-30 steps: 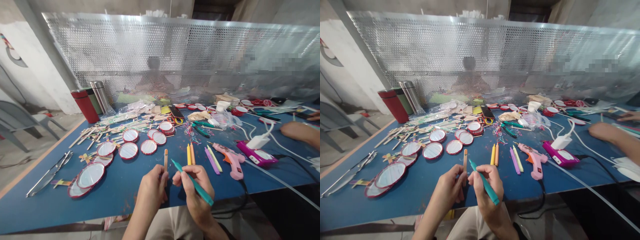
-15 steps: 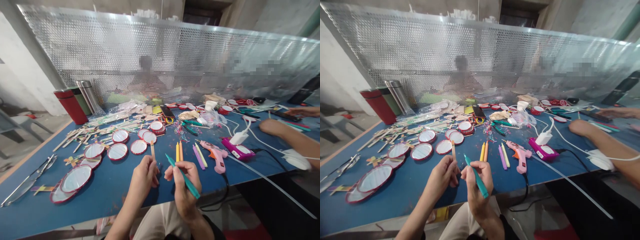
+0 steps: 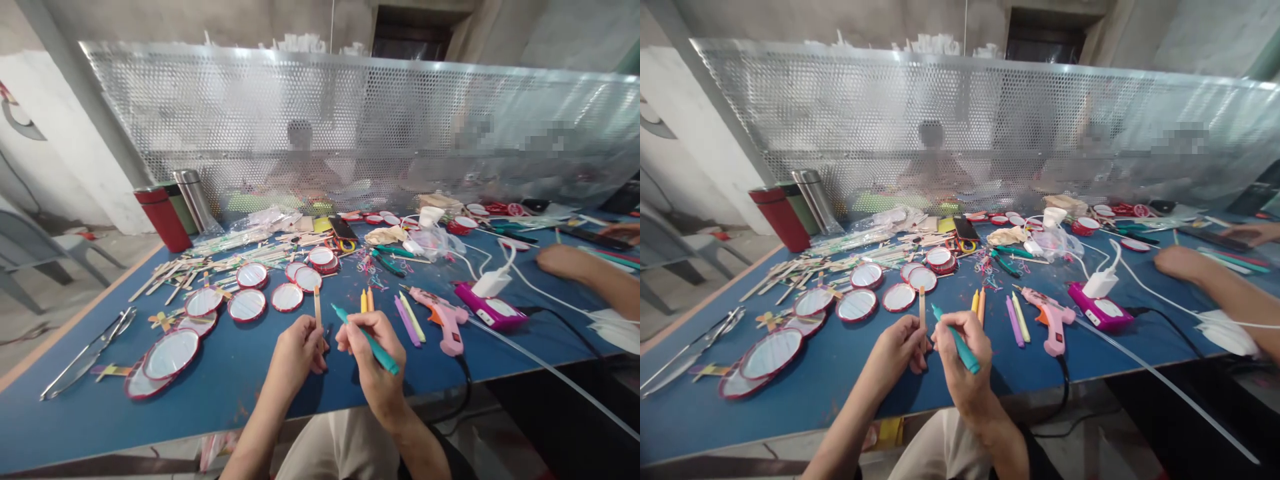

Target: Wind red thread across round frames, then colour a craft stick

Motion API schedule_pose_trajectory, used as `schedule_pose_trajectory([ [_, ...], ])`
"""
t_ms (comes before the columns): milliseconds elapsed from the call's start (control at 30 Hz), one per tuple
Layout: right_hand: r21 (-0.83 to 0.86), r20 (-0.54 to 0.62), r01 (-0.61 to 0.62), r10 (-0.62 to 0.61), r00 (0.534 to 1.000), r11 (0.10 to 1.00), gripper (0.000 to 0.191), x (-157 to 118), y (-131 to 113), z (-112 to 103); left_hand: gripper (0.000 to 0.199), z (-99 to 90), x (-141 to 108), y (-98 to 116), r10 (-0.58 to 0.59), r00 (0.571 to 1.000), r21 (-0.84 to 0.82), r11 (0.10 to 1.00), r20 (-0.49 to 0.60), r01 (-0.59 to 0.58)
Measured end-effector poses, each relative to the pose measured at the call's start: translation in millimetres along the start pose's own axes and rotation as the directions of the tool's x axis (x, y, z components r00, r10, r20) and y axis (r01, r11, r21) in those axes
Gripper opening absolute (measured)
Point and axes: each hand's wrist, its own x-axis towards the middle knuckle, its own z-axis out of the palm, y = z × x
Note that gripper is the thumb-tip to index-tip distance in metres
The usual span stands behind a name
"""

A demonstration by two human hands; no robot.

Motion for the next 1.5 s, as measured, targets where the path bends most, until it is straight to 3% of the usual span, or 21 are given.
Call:
schedule_pose_trajectory([
  [133, -0.108, 0.111, 0.071, -0.059, 0.992, 0.992, 0.008, -2.3, 5.2, 2.3, 0.017, -1.6, 0.6, -5.5, 0.021, 1.0, -0.029, 0.999, 0.006, -0.021],
  [467, -0.293, 0.179, 0.169, -0.12, 0.976, 0.941, 0.01, 2.4, 7.5, 7.7, 0.019, -2.4, -2.2, -7.5, 0.043, 0.999, -0.011, 0.999, 0.016, -0.042],
  [1100, -0.302, 0.198, 0.158, -0.101, 0.975, 0.94, 0.009, 3.6, 9.1, 8.7, 0.016, -2.2, -2.3, -7.0, 0.055, 0.999, 0.047, 0.997, -0.001, -0.055],
  [1333, -0.273, 0.121, 0.122, -0.092, 0.988, 0.954, 0.012, 0.9, 12.6, 6.5, 0.014, -0.9, -2.6, -9.7, 0.069, 0.998, 0.041, 0.997, -0.008, -0.069],
  [1500, -0.273, 0.145, 0.119, -0.081, 0.986, 0.955, 0.011, 2.9, 11.2, 7.8, 0.014, -0.8, -2.1, -9.1, 0.052, 0.999, 0.019, 0.998, -0.006, -0.052],
])
